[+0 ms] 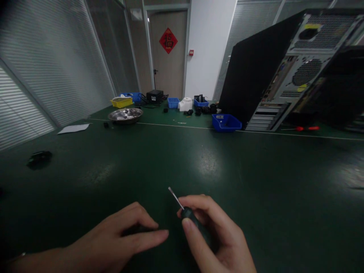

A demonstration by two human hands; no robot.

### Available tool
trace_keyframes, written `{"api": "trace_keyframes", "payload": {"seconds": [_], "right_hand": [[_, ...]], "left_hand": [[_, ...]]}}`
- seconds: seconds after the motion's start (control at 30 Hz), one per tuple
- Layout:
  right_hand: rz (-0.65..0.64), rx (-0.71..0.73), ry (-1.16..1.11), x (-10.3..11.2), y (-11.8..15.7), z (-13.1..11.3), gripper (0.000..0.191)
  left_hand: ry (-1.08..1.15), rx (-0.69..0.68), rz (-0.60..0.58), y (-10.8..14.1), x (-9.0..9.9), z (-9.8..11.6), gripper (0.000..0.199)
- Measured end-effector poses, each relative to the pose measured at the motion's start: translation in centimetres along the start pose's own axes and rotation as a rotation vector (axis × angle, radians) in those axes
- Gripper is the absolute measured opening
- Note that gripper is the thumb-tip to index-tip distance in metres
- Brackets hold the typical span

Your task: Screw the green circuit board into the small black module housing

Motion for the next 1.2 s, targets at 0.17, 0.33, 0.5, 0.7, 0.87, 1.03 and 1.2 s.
{"api": "trace_keyframes", "payload": {"seconds": [0.17,0.33,0.5,0.7,0.87,1.03,1.2], "right_hand": [[-0.021,0.023,0.002,-0.1,0.0,0.0,0.024],[-0.164,0.172,0.131,-1.4,0.6,-1.1,0.027],[-0.477,0.228,0.322,-3.8,1.1,-0.9,0.031],[-0.606,0.164,0.537,-5.3,0.7,0.3,0.029],[-0.644,0.226,0.532,-5.2,1.1,0.2,0.025],[-0.499,0.207,0.247,-3.8,0.6,-0.4,0.018],[-0.236,0.286,0.095,-2.3,0.2,-1.8,0.017]], "left_hand": [[0.157,-0.004,0.08,0.3,-0.1,-0.5,0.043],[0.473,0.189,0.172,0.0,-0.5,-2.2,0.036],[0.901,0.512,0.175,-0.4,-1.9,-4.0,0.035],[1.103,0.542,0.164,-0.9,-2.3,-4.3,0.03],[1.252,0.585,0.189,-1.0,-2.1,-4.2,0.024],[1.416,0.616,0.162,-0.8,-2.2,-3.7,0.021],[1.458,0.693,0.045,-0.2,-3.4,-3.0,0.013]]}}
Point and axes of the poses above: each hand's wrist, its own y-axis away from the middle knuckle, its own x-axis out of the back of the hand, z = x × y, the point moved 5 cm from there along -y, towards the middle knuckle, and after that the axes turned 14 degrees about -y, right-handed, at the moved point
